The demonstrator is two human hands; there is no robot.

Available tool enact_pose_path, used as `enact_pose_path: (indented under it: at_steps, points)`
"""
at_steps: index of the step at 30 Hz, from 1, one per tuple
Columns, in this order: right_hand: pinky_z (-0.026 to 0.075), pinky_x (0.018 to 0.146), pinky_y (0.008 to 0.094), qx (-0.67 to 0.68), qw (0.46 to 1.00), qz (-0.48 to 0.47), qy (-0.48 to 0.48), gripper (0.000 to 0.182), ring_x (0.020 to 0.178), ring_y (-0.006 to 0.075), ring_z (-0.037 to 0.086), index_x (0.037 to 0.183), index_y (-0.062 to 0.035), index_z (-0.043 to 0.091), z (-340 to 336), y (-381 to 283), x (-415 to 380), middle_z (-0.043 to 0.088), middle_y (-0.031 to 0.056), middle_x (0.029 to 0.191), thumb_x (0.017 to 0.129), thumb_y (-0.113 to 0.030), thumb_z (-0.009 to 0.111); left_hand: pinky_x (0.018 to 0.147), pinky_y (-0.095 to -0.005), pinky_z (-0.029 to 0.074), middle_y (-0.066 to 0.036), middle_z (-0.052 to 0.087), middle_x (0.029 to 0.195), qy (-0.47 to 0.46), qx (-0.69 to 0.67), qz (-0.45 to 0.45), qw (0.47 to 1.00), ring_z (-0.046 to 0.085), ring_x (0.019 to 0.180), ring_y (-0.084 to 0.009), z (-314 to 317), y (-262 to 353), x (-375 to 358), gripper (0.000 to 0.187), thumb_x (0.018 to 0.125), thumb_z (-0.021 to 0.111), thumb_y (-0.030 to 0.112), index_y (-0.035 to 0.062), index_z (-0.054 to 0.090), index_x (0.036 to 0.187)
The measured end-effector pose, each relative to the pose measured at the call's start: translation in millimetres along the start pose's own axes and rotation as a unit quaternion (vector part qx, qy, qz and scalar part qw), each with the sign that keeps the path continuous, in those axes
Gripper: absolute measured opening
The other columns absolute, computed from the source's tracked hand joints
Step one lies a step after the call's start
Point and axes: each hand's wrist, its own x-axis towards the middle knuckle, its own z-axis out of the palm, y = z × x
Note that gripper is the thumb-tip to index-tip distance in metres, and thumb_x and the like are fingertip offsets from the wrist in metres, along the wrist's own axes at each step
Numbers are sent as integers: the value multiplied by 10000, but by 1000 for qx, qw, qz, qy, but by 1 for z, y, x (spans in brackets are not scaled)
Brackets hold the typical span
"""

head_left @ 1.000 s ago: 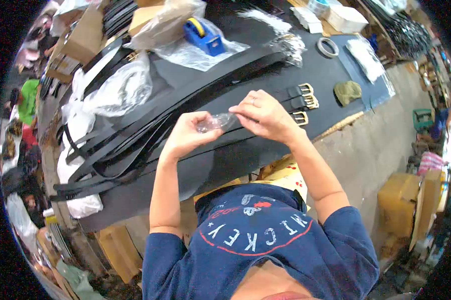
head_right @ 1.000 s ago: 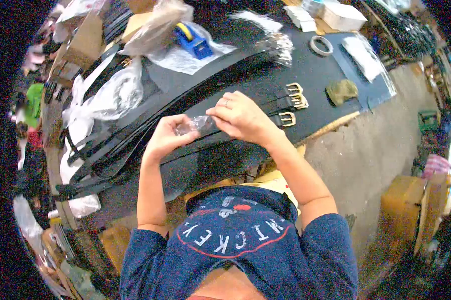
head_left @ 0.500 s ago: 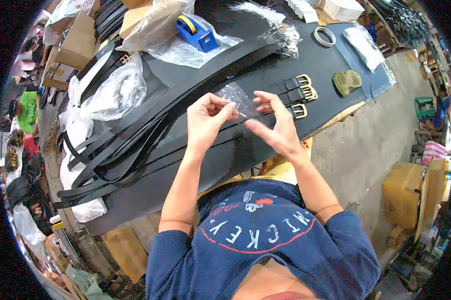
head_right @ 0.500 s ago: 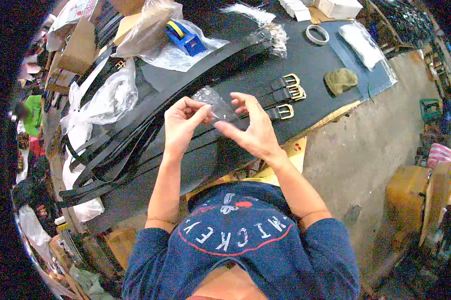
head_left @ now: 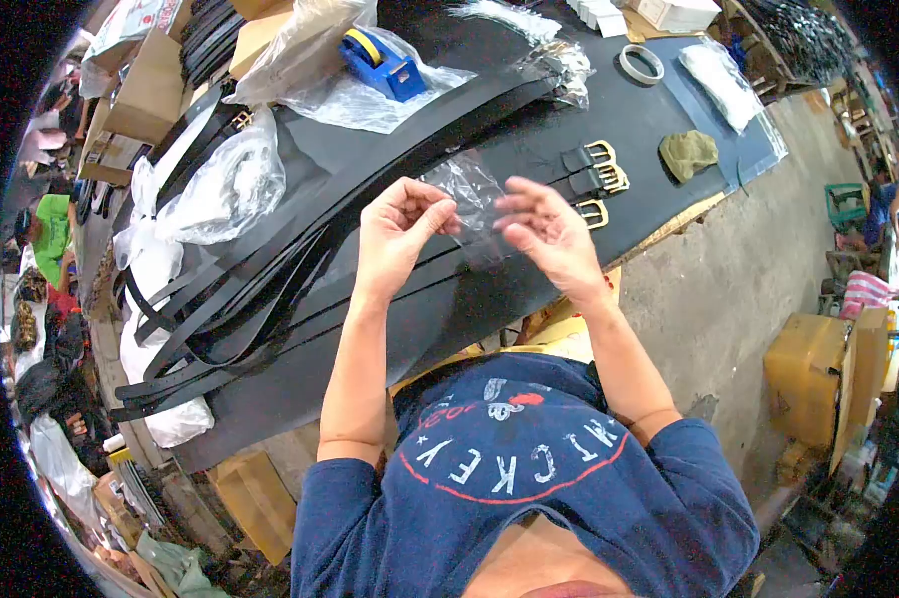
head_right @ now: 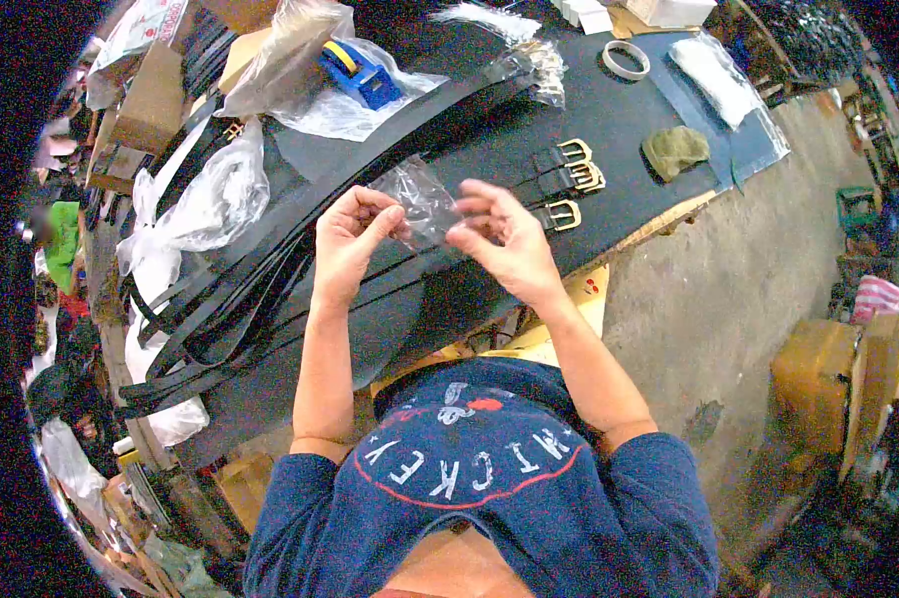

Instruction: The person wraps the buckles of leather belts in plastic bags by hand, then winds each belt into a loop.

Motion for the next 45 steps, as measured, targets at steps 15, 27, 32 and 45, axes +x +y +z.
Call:
enact_pose_path:
  at_steps: [15, 27, 32, 45]
  points:
    - [466, 631, 249, -390, 909, -145, 10, 151, 702, 170, 601, 880, -25, 664, -20, -5, 1, 615, 92, 797, 775, -130, 697, 734, -231, 490, -71, 667, 809, 53, -51, -82, 994, 625, 745, -120, 10, -30, -18, 112, 827, 657, 86, -18, 660, 867]
    - [450, 598, 353, -496, 832, 75, 237, 420, 627, 223, 559, 881, -7, 565, -97, 13, -9, 557, 88, 657, 727, -366, 720, 876, -296, 466, -117, 650, 1021, 3, -131, -73, 989, 613, 959, -180, 10, -62, -25, 104, 859, 613, 90, 12, 639, 924]
    - [448, 611, 351, -467, 847, 113, 228, 333, 648, 225, 555, 897, -18, 559, -112, 9, -8, 569, 97, 712, 755, -287, 694, 903, -307, 446, -126, 647, 1032, -6, -115, -57, 992, 600, 984, -179, 8, -68, -22, 92, 863, 608, 90, 11, 637, 900]
    - [350, 981, 403, -684, 693, -211, -80, 497, 1165, 302, 454, 1131, -113, 543, -141, -23, 52, 547, 110, 1138, 656, 22, 603, 888, -313, 451, -131, 582, 1147, 28, -16, -1, 999, 577, 1023, -194, -7, -61, -34, 95, 808, 667, 71, 11, 644, 878]
